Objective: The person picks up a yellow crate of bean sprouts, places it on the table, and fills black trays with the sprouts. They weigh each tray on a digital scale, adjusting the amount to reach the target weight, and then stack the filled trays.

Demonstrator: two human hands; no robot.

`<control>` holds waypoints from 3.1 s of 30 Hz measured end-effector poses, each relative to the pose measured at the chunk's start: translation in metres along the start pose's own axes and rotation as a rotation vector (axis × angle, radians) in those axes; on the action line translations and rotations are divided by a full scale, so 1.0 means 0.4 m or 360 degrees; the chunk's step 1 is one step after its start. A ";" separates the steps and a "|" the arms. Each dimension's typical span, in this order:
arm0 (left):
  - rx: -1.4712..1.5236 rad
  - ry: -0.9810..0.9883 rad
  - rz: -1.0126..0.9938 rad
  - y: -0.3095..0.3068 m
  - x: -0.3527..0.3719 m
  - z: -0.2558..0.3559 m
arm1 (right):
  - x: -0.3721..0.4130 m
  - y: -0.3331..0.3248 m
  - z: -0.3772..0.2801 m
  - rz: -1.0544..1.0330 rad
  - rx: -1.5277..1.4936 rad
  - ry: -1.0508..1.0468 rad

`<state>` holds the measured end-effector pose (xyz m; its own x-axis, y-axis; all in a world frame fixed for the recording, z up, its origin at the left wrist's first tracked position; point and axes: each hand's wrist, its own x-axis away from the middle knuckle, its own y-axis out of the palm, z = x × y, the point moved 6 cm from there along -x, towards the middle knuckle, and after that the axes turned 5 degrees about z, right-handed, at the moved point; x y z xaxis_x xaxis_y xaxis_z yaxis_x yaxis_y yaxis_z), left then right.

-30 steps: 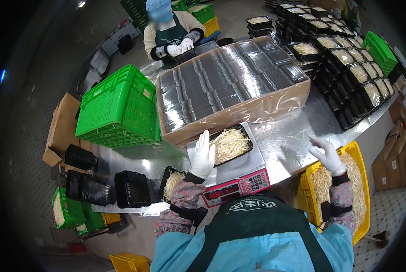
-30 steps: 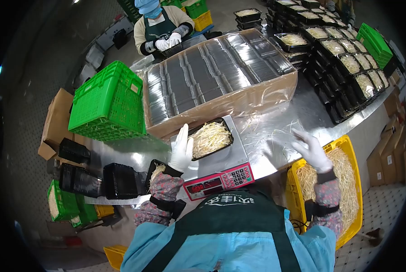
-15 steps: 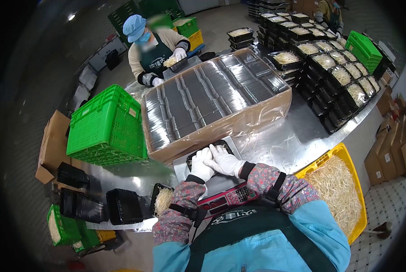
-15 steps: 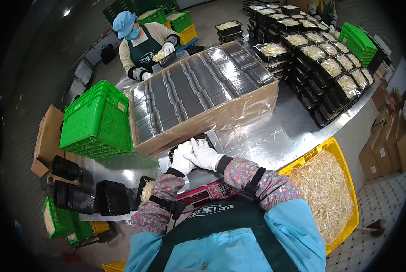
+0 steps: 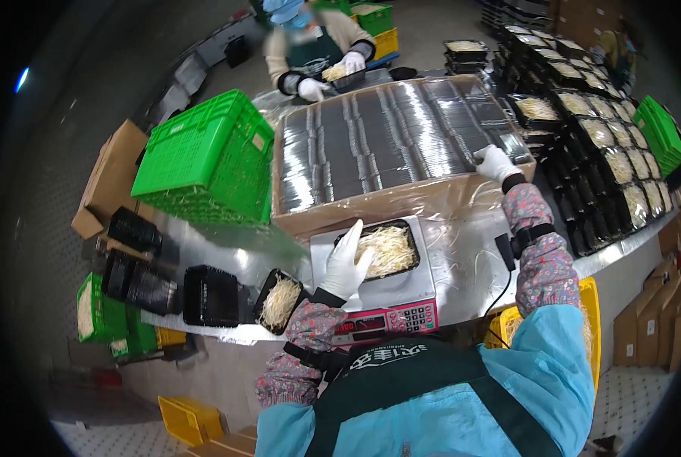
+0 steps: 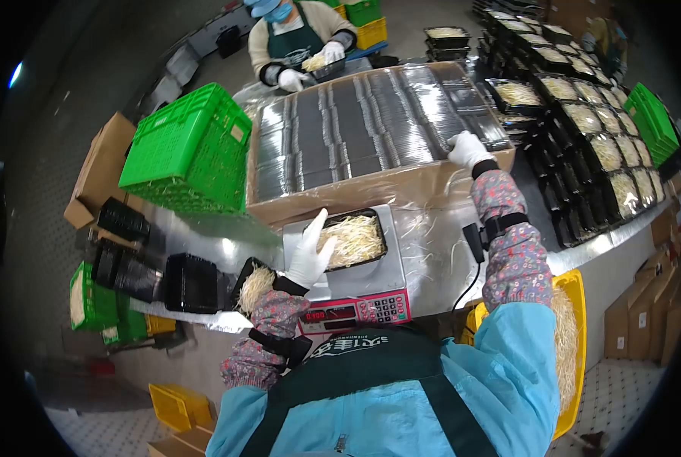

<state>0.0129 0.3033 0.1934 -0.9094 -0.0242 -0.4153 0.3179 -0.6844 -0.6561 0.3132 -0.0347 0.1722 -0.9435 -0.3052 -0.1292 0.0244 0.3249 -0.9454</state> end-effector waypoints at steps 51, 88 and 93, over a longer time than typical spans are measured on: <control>-0.0530 -0.0716 0.0278 -0.063 0.041 -0.165 | 0.335 0.140 -0.528 0.0176 -0.0450 -0.0459; 0.1750 -0.0924 0.0726 0.001 0.070 0.061 | 0.603 0.125 -0.611 -0.0673 -0.2642 0.0324; 0.1829 -0.0927 0.0166 0.063 0.013 0.078 | 0.491 -0.013 -0.411 -0.0382 -0.1884 0.0363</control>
<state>0.0080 0.2633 0.1944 -0.9691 -0.2284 0.0935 0.2467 -0.8835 0.3982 0.0734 0.0509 0.2008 -0.9217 -0.3447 0.1782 -0.3610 0.9301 -0.0680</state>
